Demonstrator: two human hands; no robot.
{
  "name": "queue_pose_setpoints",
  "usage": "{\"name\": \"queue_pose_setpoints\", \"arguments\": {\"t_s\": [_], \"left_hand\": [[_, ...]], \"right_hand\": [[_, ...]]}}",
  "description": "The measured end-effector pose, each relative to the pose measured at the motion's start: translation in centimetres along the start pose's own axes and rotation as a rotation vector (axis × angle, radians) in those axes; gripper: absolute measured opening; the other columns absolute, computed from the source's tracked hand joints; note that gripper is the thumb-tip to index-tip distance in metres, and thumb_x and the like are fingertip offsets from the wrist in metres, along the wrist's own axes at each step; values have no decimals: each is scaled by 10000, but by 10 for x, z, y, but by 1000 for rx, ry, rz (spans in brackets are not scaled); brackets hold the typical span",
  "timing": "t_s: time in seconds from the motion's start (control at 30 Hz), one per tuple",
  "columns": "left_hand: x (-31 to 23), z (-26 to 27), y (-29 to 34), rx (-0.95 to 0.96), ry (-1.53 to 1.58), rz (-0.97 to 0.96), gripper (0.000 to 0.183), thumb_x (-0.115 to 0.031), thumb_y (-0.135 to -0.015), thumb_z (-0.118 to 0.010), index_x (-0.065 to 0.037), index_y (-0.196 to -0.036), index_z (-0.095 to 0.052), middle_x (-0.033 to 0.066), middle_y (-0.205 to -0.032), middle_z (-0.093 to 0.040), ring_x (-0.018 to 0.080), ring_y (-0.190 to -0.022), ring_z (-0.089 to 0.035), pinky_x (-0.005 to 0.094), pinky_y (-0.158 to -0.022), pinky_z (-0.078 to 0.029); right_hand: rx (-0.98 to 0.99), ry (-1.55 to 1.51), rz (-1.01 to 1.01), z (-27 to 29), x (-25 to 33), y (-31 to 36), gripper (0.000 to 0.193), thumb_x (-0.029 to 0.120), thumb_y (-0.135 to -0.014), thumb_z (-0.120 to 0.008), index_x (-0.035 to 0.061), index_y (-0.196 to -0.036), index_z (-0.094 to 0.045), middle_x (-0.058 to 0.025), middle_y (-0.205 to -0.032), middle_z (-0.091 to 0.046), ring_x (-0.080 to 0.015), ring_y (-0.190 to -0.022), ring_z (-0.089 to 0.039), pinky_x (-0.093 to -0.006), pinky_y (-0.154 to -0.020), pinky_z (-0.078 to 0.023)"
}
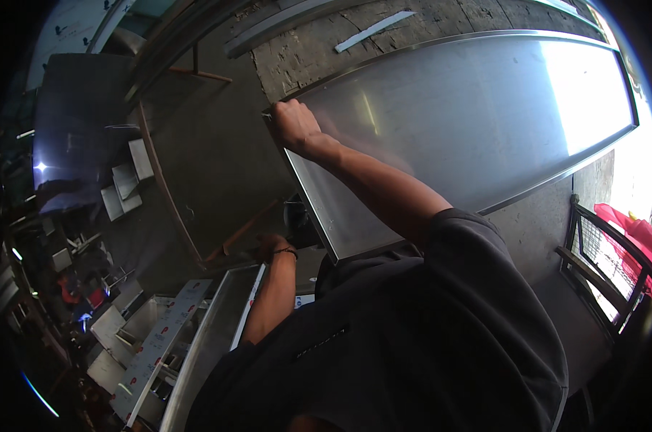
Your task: The person rubs a small handheld sanding disc across the surface and edges of a large rectangular metal tray. The person moves the tray along the table and then continues sanding the edges.
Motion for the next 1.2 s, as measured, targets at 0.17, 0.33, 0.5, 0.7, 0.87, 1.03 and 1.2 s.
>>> {"name": "queue_pose_setpoints", "arguments": {"t_s": [0.17, 0.33, 0.5, 0.7, 0.87, 1.03, 1.2], "left_hand": [[-14, -8, -3, 96, -328, -210, 788, -457, -957, -563, 84, -1411, -214, 352, -1207, -591, 472, -1053, -663, 504, -833, -596], [-11, -24, -16, 199, -361, -280, 584, -278, -1009, -484, -53, -1508, -280, 385, -1320, -499, 464, -1103, -648, 499, -841, -594], [16, -47, -83, 100, -472, -227, 540, -213, -1028, -428, -113, -1543, -298, 401, -1357, -448, 434, -1106, -653, 488, -843, -597], [-2, 10, 8, -33, 11, 40, 738, -446, -956, -565, 81, -1401, -304, 374, -1239, -557, 474, -1085, -648, 515, -856, -593], [3, 13, -3, -50, 60, 42, 840, -538, -900, -610, 108, -1339, -299, 349, -1167, -604, 486, -1046, -652, 546, -865, -578], [0, 20, 10, -55, 81, 50, 810, -514, -905, -617, 89, -1351, -310, 353, -1187, -592, 486, -1055, -647, 551, -877, -568], [-4, 25, 21, -52, 98, 48, 787, -492, -924, -602, 107, -1345, -316, 355, -1213, -580, 486, -1078, -639, 532, -933, -550]], "right_hand": [[108, -57, -34, -23, -4, 83, 139, 152, -874, -605, 23, -860, -654, -233, -805, -669, -463, -775, -656, -525, -677, -535], [155, -72, -52, -35, -19, 78, 166, 137, -829, -648, -25, -863, -663, -280, -819, -667, -471, -835, -667, -535, -736, -544], [36, -112, -3, -13, 12, 22, 193, 183, -901, -601, 12, -828, -652, -242, -847, -657, -469, -815, -632, -526, -681, -521], [186, -122, -88, -11, -5, 92, 155, 105, -858, -614, -27, -940, -618, -287, -805, -663, -474, -853, -663, -524, -767, -535], [291, -91, -97, -6, 7, 144, 167, 123, -875, -612, -33, -929, -588, -276, -748, -647, -478, -780, -653, -539, -722, -523], [310, -173, -140, -8, -2, 184, 113, 81, -872, -629, -4, -908, -563, -252, -740, -635, -485, -747, -618, -547, -667, -498], [378, -179, -170, -10, -7, 215, 118, 88, -870, -632, 2, -908, -561, -250, -738, -636, -487, -737, -614, -554, -654, -495]]}}
Point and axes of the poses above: each hand's wrist, its own y-axis away from the middle knuckle, its own z-axis out of the back of the hand, x = y × z, the point moved 9 cm from there along -y, towards the middle knuckle
